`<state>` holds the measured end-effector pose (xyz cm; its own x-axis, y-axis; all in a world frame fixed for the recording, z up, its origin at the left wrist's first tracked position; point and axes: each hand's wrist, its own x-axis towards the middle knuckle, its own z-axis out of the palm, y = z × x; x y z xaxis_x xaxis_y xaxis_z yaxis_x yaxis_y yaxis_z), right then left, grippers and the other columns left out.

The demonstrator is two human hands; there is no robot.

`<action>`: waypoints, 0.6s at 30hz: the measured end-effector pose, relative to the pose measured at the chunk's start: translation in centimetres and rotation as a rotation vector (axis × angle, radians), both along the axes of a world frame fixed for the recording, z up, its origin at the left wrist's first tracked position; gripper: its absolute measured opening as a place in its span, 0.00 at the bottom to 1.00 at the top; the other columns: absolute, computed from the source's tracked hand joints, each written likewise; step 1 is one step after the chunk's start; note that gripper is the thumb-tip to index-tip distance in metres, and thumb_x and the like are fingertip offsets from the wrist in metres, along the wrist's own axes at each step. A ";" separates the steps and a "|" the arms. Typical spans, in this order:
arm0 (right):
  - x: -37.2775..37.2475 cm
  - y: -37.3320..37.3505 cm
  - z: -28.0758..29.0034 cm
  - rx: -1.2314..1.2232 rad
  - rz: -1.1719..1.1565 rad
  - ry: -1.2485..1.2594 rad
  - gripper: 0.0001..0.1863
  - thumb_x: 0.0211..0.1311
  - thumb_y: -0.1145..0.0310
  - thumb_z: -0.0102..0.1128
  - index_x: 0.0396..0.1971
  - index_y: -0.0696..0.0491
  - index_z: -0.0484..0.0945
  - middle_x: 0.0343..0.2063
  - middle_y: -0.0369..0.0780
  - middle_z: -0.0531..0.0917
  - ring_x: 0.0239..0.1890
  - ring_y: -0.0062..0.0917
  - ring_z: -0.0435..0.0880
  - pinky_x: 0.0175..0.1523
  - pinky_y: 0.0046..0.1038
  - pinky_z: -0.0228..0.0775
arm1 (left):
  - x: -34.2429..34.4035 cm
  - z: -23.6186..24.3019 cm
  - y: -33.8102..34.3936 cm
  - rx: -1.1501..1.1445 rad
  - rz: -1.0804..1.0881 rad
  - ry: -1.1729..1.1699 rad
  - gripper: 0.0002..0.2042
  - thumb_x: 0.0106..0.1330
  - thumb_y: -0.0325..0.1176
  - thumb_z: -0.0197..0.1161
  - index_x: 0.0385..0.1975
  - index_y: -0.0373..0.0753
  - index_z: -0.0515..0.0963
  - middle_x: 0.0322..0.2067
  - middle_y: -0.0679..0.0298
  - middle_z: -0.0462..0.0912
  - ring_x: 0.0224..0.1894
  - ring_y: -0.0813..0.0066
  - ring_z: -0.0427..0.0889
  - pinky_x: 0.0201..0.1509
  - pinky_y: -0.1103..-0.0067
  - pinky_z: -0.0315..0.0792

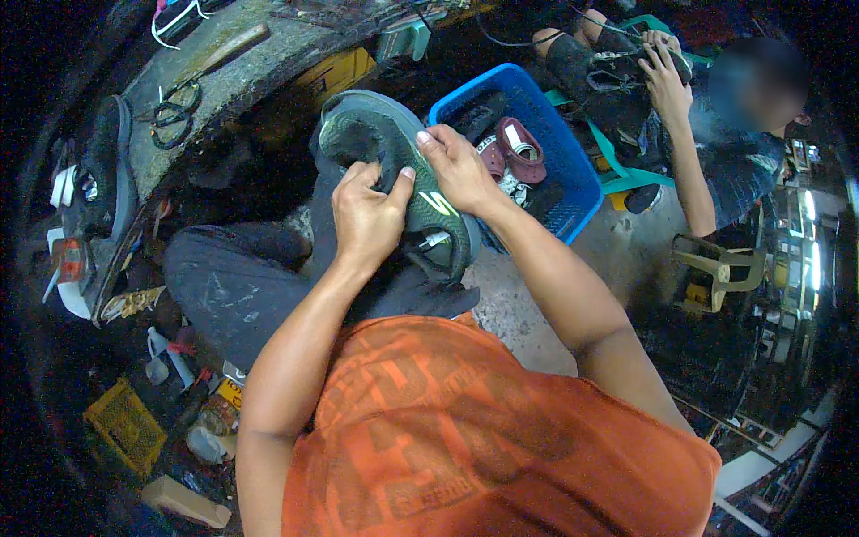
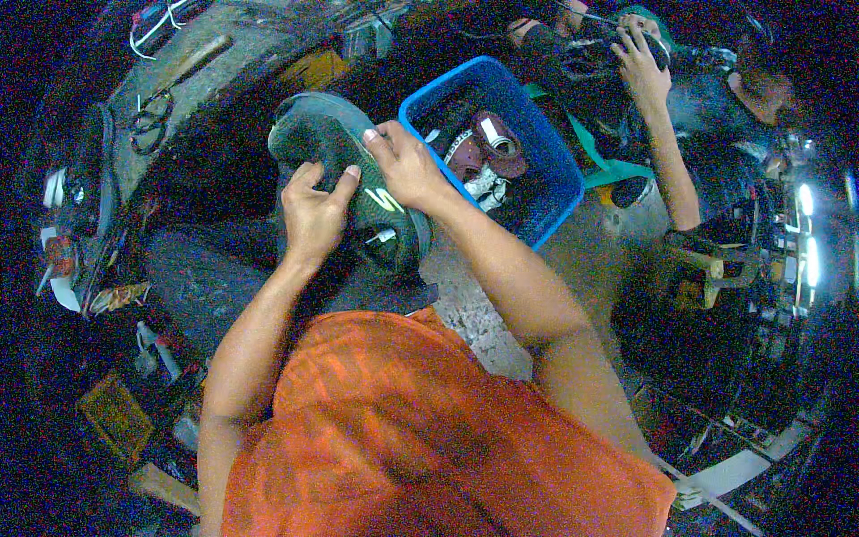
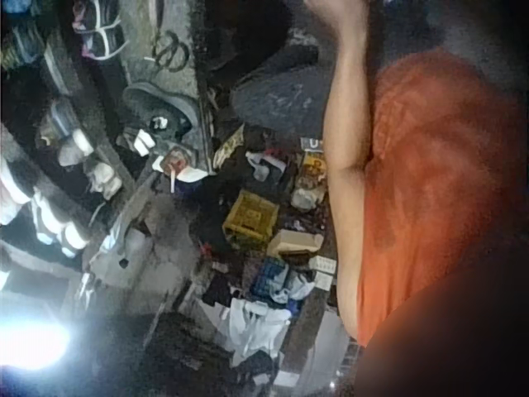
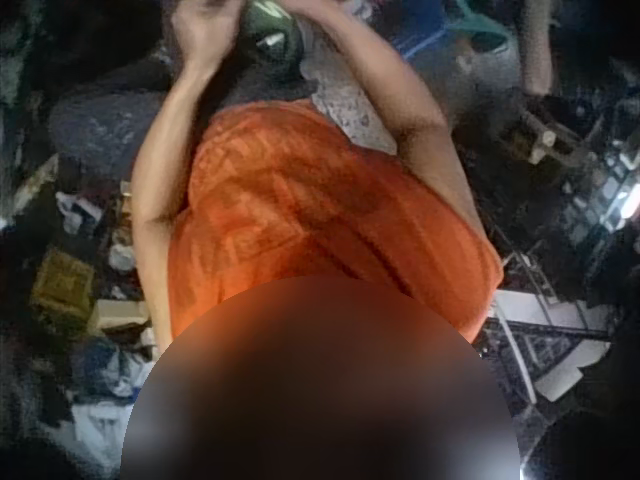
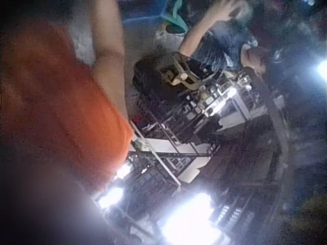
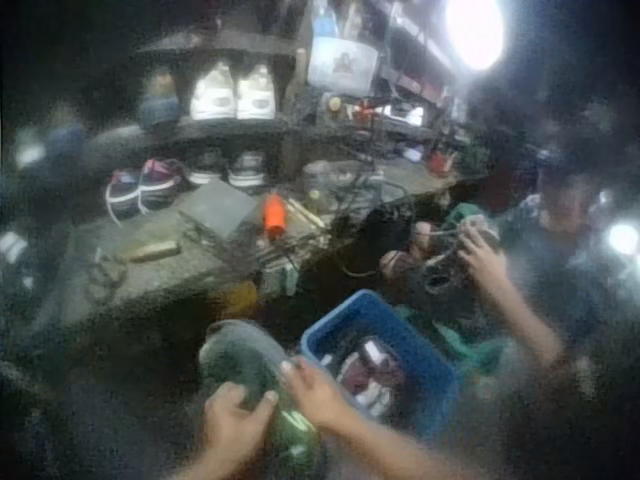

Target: The person sits on the floor and repairs a dark sneaker by hand. They repeatedly peel back the upper from the sole, apply glue from a small bottle to the seam, and press the parts together. The person also picks up a white shoe insert from the workbench and places it inside the shoe.

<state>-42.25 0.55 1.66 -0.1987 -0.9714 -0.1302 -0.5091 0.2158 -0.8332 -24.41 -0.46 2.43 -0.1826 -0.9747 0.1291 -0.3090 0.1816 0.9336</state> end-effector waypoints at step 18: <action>-0.9 3.1 0.7 0.204 -0.015 -0.313 0.24 0.75 0.56 0.59 0.56 0.63 0.79 0.42 0.42 0.87 0.44 0.23 0.83 0.51 0.29 0.76 | -1.1 -1.2 0.6 -0.183 0.032 0.092 0.17 0.59 0.27 0.72 0.18 0.33 0.67 0.22 0.57 0.67 0.25 0.62 0.69 0.32 0.67 0.64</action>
